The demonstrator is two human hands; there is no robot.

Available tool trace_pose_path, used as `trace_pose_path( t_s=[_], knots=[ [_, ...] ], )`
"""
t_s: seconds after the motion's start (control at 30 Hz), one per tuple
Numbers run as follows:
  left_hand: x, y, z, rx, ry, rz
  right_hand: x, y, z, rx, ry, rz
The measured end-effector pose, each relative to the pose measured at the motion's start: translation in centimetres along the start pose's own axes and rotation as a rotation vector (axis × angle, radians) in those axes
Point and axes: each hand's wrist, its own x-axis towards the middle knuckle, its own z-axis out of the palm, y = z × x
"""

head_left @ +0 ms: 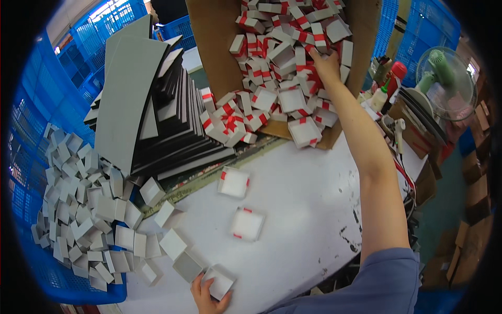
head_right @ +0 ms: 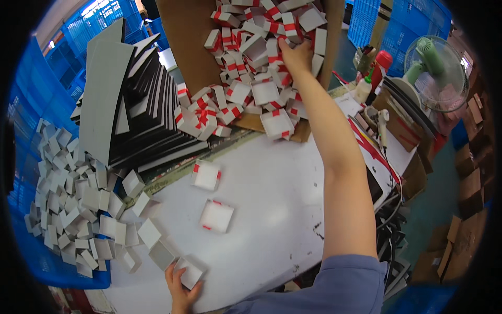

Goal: Assembling small gift boxes by inserting grey foam pads and closing them with lids decorated with red bows.

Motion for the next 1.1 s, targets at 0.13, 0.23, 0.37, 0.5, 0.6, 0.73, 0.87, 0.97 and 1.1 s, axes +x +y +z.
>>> trace_pose_path(
  t_s=[0.13, 0.23, 0.37, 0.5, 0.6, 0.73, 0.87, 0.97, 1.1],
  knots=[
    [0.5, 1.3, -0.7, 0.029, -0.047, -0.074, 2.8, 1.9, 1.7, -0.532, 0.061, 0.042],
    [0.6, 1.4, -0.8, 0.038, -0.055, -0.091, 7.4, 2.9, 1.2, -0.293, -0.226, 0.017],
    [0.7, 2.0, -1.0, 0.051, -0.063, -0.141, 4.1, 0.2, 2.0, -0.492, -0.440, 0.095],
    [1.0, 2.3, -0.5, 0.066, -0.077, -0.179, -1.0, 0.2, 2.9, -0.683, -0.380, -0.290],
    [0.8, 2.0, -0.6, 0.099, -0.092, -0.154, -5.4, -2.2, 2.9, -0.628, -0.506, -0.301],
    [0.1, 1.0, -0.4, 0.072, -0.027, -0.099, -11.2, -0.5, 4.1, -0.539, -0.601, -0.458],
    [0.4, 1.1, -0.5, 0.070, -0.010, -0.032, -15.5, -0.5, 3.0, -0.371, -0.523, -0.467],
    [-0.2, 0.9, -0.4, 0.016, 0.035, 0.001, -20.9, -2.7, 1.8, -0.434, -0.650, -0.589],
    [0.3, 0.4, -0.3, 0.002, 0.088, 0.049, -25.9, -7.8, 2.1, -0.534, -0.803, -0.781]
  ],
)
